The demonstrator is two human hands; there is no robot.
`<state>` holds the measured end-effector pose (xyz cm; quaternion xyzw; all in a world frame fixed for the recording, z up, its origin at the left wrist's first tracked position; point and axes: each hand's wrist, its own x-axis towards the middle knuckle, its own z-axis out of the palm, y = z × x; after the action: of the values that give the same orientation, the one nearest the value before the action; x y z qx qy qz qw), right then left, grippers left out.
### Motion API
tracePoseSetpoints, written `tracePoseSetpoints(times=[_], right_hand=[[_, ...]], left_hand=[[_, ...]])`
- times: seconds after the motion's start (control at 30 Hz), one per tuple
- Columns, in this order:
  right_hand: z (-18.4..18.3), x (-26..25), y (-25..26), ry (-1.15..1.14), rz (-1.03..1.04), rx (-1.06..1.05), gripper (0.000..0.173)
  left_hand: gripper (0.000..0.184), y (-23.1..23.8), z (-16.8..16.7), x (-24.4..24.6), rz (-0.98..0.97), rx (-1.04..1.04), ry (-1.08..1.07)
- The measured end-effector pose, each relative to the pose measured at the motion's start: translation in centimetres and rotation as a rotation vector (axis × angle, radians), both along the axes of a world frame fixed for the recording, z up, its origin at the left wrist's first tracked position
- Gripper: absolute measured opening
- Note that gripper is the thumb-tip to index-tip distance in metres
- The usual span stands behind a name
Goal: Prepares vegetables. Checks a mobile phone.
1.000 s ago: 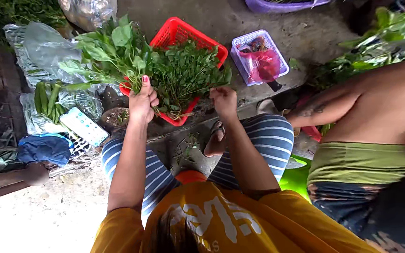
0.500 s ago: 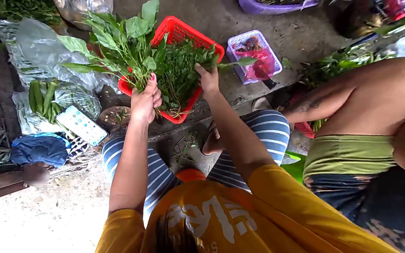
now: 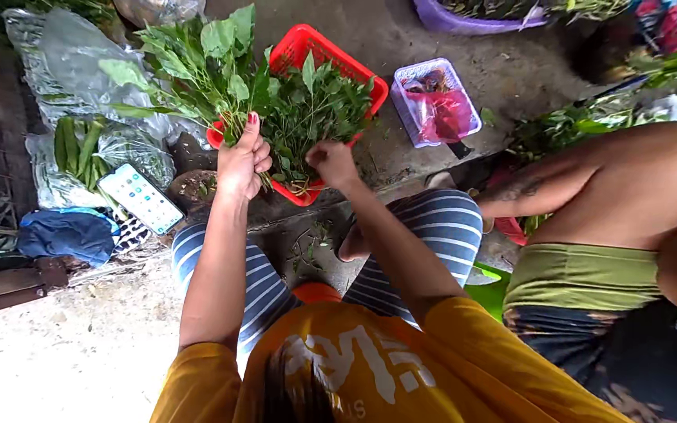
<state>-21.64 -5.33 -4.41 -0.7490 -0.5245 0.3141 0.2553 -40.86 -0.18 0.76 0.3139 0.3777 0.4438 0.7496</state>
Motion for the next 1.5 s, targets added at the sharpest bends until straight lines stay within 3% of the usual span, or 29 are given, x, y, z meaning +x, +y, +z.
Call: tracePoseSetpoints(times=[0.1, 0.27, 0.4, 0.5, 0.67, 0.77, 0.87, 1.0, 1.07, 1.17, 1.3, 1.5], right_hand=[[-1.8, -1.6, 1.2, -0.034, 0.003, -0.042, 0.023], [-2.0, -2.3, 6.3, 0.165, -0.274, -0.165, 0.031], [-3.1, -1.7, 8.5, 0.174, -0.401, -0.306, 0.042], [-3.5, -1.2, 8.5, 0.232, -0.461, -0.265, 0.033], [-2.1, -0.2, 9.3, 0.368, -0.562, -0.147, 0.034], [-1.6, 0.3, 9.7, 0.532, -0.600, -0.035, 0.021], [0.4, 0.4, 9.0, 0.516, -0.479, 0.158, 0.018], [6.1, 0.7, 6.7, 0.207, -0.143, 0.433, 0.019], [9.1, 0.9, 5.3, 0.127, 0.005, 0.490, 0.016], [12.1, 0.4, 3.3, 0.158, 0.228, 0.388, 0.011], [10.4, -1.8, 1.6, 0.091, 0.346, 0.264, 0.012], [6.9, -3.0, 0.4, 0.049, 0.291, 0.406, 0.015]], left_hand=[[0.038, -0.3, 0.2, 0.4, -0.007, 0.015, -0.007], [0.039, -0.3, 0.1, 0.4, -0.024, 0.027, 0.008], [0.036, -0.2, -0.1, 0.4, -0.028, 0.022, 0.028], [0.034, 0.0, -0.3, 0.0, -0.042, 0.035, 0.040], [0.032, -0.2, -0.1, -0.1, -0.039, 0.053, 0.067], [0.028, -0.4, 0.0, -0.1, -0.049, 0.067, 0.087], [0.022, -0.2, -0.1, -0.3, -0.033, 0.074, 0.064], [0.018, -0.1, -0.3, 0.0, -0.009, 0.072, 0.089], [0.017, -0.2, -0.5, 0.5, -0.019, 0.082, 0.094], [0.017, -0.4, -0.5, 1.0, -0.053, 0.104, 0.085], [0.020, -0.9, -0.4, 2.0, -0.108, 0.089, 0.069], [0.027, -1.0, -1.1, 2.6, -0.192, -0.037, 0.070]])
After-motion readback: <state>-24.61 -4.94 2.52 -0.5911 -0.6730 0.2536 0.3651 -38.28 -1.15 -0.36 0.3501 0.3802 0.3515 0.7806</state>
